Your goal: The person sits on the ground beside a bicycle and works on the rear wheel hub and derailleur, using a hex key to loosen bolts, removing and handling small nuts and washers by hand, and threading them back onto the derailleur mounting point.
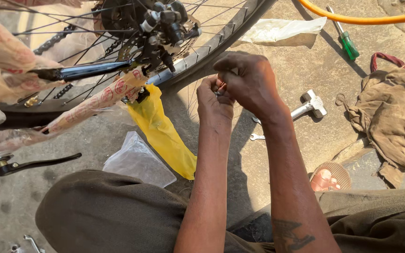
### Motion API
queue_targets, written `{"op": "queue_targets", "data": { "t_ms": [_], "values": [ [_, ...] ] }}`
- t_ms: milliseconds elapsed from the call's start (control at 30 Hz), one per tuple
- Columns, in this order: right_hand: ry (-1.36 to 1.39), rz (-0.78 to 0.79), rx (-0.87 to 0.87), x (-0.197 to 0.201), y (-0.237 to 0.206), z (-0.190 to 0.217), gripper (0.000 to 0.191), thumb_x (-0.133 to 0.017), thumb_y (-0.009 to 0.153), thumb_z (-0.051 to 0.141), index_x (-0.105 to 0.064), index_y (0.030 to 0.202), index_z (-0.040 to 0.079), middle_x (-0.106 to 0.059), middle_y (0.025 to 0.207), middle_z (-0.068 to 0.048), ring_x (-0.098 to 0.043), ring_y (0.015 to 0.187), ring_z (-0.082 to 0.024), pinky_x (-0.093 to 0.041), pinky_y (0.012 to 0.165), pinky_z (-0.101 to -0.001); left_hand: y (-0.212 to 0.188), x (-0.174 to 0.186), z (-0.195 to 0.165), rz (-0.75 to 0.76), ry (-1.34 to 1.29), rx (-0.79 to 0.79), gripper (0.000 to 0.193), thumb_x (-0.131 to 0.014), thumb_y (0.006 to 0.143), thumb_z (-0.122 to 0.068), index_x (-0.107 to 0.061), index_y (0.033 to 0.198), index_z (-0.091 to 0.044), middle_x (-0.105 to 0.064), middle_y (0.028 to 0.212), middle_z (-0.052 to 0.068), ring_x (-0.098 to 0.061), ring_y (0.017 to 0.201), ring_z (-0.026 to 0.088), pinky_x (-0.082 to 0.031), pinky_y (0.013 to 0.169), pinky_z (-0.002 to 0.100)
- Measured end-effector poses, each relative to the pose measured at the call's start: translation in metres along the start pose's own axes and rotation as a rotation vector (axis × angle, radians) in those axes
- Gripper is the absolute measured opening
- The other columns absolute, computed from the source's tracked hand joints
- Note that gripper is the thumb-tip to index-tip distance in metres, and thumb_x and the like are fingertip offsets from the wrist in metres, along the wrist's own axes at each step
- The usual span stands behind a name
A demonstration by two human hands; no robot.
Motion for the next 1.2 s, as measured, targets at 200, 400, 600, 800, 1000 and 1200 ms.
{"op": "queue_targets", "data": {
  "t_ms": [200,400,600,800,1000,1200],
  "values": [
    [0.79,-0.251,-0.31,0.054,0.041,-0.025,0.013,-0.074,0.09,0.008,-0.077,0.102,0.003,-0.074,0.082,-0.008,-0.05,0.059,-0.011,-0.038,0.051,-0.0253,-0.057,-0.075,-0.027,-0.171,0.428,-0.131,0.018,-0.058,0.093,-0.012,-0.07,0.1,0.0,-0.055,0.065,0.001,-0.055,0.052,0.012,-0.042,0.045,0.023],
    [0.645,-0.146,0.149,0.049,0.076,0.023,0.017,-0.077,0.103,0.021,-0.076,0.11,0.006,-0.076,0.095,-0.002,-0.071,0.083,-0.007,-0.06,0.076,-0.0227,-0.105,-0.112,-0.083,-0.1,0.678,-0.365,0.016,-0.058,0.095,-0.011,-0.07,0.098,-0.002,-0.039,0.058,-0.007,-0.034,0.044,0.003,-0.027,0.038,0.021],
    [0.249,-0.055,0.269,0.004,0.107,0.062,0.018,-0.082,0.097,0.022,-0.079,0.106,0.006,-0.073,0.089,-0.005,-0.065,0.076,-0.011,-0.05,0.064,-0.0281,-0.147,-0.101,-0.186,0.032,1.0,-0.802,0.016,-0.067,0.099,-0.004,-0.062,0.114,-0.003,-0.064,0.07,-0.007,-0.055,0.06,-0.002,-0.043,0.053,0.016],
    [-0.069,-0.029,0.261,-0.012,0.114,0.084,0.015,-0.079,0.092,0.021,-0.08,0.095,0.006,-0.071,0.08,-0.006,-0.062,0.071,-0.014,-0.046,0.064,-0.0357,-0.139,-0.136,-0.232,0.278,1.415,-1.103,0.038,-0.074,0.106,-0.004,-0.06,0.14,-0.001,-0.046,0.059,-0.01,-0.038,0.05,-0.003,-0.026,0.047,0.017],
    [-0.095,0.057,0.097,-0.03,0.124,0.103,0.013,-0.073,0.09,0.017,-0.078,0.09,0.006,-0.068,0.073,-0.006,-0.057,0.06,-0.013,-0.043,0.057,-0.0337,-0.124,-0.149,-0.247,0.383,1.601,-1.077,0.053,-0.079,0.096,-0.006,-0.058,0.144,-0.002,-0.051,0.06,-0.01,-0.046,0.049,-0.004,-0.032,0.045,0.016],
    [0.064,0.055,0.005,-0.048,0.128,0.102,0.013,-0.073,0.091,0.015,-0.074,0.09,0.001,-0.066,0.074,-0.007,-0.059,0.061,-0.01,-0.048,0.053,-0.0254,-0.118,-0.137,-0.258,0.368,1.543,-1.051,0.04,-0.082,0.097,-0.013,-0.067,0.133,-0.004,-0.062,0.068,-0.009,-0.053,0.055,-0.004,-0.038,0.046,0.015]
  ]
}}
Point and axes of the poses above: each hand's wrist, its own y-axis towards the middle knuckle, its own x-axis out of the back of the hand, z = x × y, the point moved 5 cm from there along y, towards the middle knuckle
